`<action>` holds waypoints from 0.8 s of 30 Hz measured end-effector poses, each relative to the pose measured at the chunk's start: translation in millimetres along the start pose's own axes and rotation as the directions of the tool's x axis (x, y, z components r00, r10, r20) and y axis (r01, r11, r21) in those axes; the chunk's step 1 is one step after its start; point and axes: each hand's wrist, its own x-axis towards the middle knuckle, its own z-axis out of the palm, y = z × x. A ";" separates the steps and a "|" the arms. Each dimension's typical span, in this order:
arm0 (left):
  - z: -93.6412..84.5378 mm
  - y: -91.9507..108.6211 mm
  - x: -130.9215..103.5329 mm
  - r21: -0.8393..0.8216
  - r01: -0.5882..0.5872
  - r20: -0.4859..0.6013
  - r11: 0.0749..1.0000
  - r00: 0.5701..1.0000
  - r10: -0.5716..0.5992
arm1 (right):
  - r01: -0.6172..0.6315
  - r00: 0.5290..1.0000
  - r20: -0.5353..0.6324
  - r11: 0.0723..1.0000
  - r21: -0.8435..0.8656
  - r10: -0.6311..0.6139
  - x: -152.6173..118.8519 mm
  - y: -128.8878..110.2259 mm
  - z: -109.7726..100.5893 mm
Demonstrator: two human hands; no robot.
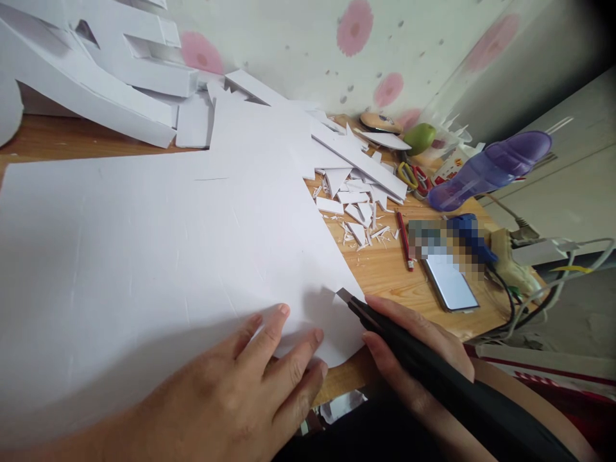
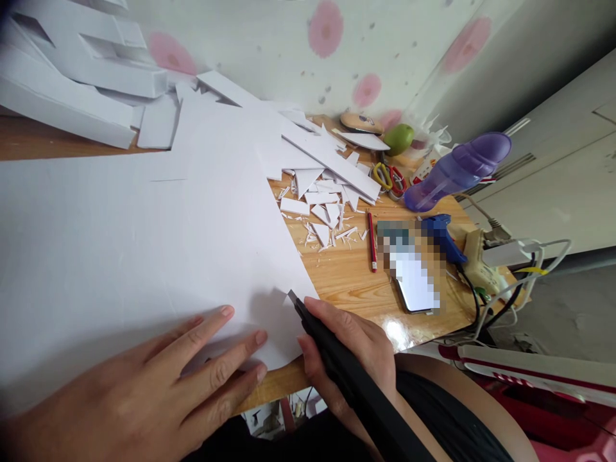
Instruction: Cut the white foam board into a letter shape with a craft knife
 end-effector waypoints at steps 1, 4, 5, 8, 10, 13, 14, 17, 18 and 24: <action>-0.2 -0.2 0.0 -0.004 -0.011 0.001 1.000 1.000 0.011 | 0.002 1.000 0.002 1.000 0.002 -0.002 -0.3 0.5 -0.4; -1.1 -1.3 0.5 -0.014 -0.029 -0.005 0.999 1.000 0.029 | 0.007 1.000 0.013 0.999 0.031 -0.007 -0.8 2.5 -2.0; -1.5 -1.8 0.7 -0.018 -0.030 -0.009 0.999 1.000 0.030 | 0.009 1.000 0.024 0.999 0.045 -0.010 -0.6 3.1 -2.6; -2.2 -3.1 1.5 -0.034 -0.019 -0.003 0.999 1.000 0.019 | 0.005 0.997 0.072 0.997 0.071 -0.010 1.2 4.5 -4.4; -2.0 -3.6 1.7 -0.041 -0.034 0.006 0.999 0.999 0.034 | 0.004 0.996 0.083 0.997 0.076 -0.011 2.2 5.1 -5.7; -1.4 -4.0 1.1 -0.043 -0.045 0.020 0.998 0.999 0.046 | 0.009 0.995 0.098 0.997 0.082 -0.017 2.3 5.7 -7.1; -1.4 -4.0 0.7 -0.045 -0.042 0.028 0.998 0.999 0.043 | 0.011 0.994 0.103 0.996 0.086 -0.020 2.1 6.0 -7.4; -2.0 -3.8 -0.6 -0.049 -0.036 0.071 0.998 0.997 0.039 | 0.016 0.994 0.108 0.996 0.088 -0.025 1.4 7.2 -7.5; -2.3 -3.4 -1.0 -0.042 -0.033 0.088 0.999 0.995 0.037 | 0.028 0.994 0.101 0.996 0.086 -0.037 1.1 7.8 -7.4; -3.9 1.0 -2.6 -0.014 0.022 0.151 1.000 0.988 -0.020 | 0.089 0.992 0.085 0.993 0.078 -0.095 -2.5 11.7 -7.6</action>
